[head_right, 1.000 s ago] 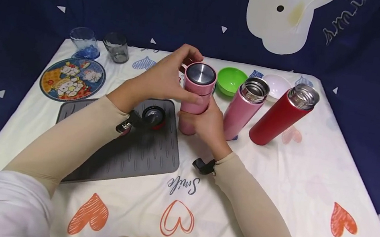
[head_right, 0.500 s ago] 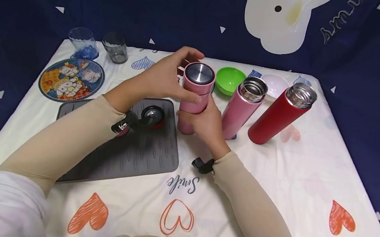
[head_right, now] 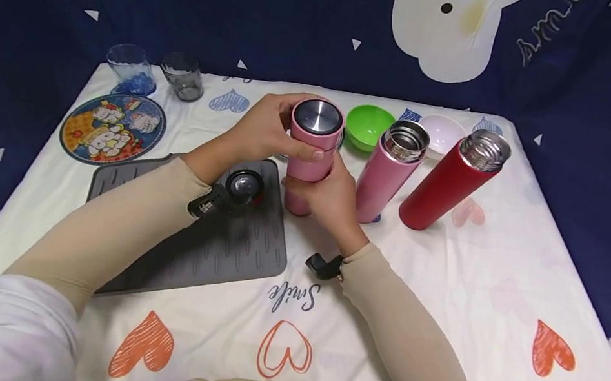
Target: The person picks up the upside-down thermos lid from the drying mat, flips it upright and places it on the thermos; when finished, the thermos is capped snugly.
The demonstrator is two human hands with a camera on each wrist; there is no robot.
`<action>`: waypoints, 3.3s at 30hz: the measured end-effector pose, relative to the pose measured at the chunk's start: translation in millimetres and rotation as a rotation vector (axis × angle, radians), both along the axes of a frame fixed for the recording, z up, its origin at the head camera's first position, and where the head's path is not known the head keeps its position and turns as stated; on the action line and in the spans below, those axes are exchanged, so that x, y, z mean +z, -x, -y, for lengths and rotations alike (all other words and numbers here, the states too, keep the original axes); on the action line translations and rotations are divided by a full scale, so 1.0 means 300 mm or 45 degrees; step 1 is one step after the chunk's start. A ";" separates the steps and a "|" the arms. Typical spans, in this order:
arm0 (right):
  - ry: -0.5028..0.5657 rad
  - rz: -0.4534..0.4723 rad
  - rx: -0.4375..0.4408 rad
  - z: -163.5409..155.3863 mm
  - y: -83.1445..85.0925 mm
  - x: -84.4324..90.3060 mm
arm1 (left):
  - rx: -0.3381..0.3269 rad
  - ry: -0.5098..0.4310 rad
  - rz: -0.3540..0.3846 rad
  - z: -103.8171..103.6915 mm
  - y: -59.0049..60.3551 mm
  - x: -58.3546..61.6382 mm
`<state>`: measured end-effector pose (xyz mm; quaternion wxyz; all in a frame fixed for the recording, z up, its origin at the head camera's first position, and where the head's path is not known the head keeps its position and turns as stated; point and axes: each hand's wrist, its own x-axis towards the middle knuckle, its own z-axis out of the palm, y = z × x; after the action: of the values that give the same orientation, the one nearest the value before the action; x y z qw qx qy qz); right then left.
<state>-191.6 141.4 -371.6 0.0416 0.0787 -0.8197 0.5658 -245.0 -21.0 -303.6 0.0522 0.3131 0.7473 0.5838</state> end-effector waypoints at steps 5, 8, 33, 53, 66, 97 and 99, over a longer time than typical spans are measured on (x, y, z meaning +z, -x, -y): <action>0.089 0.026 0.018 0.009 -0.007 -0.006 | -0.003 -0.023 0.016 -0.003 -0.011 -0.017; 0.115 0.011 0.017 0.012 -0.011 -0.013 | -0.035 -0.069 0.022 -0.013 -0.018 -0.032; -0.041 0.203 0.122 -0.126 -0.308 0.072 | 0.155 1.016 -0.093 0.454 -0.172 -0.067; -0.178 0.174 0.363 -0.061 -0.306 0.078 | 0.175 1.221 -0.404 0.446 -0.302 -0.064; -0.004 0.387 0.582 0.039 -0.300 0.081 | 0.026 0.899 -0.392 0.243 -0.406 -0.025; 0.164 0.192 -0.314 -0.224 -0.108 -0.054 | 0.129 0.167 -0.101 0.305 -0.368 -0.068; 0.187 0.243 -0.311 -0.246 -0.079 -0.069 | 0.124 0.166 -0.098 0.303 -0.369 -0.061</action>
<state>-168.0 215.3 -392.4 0.0376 -0.0791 -0.7798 0.6199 -134.5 -112.0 -321.9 0.0152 0.2947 0.7994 0.5233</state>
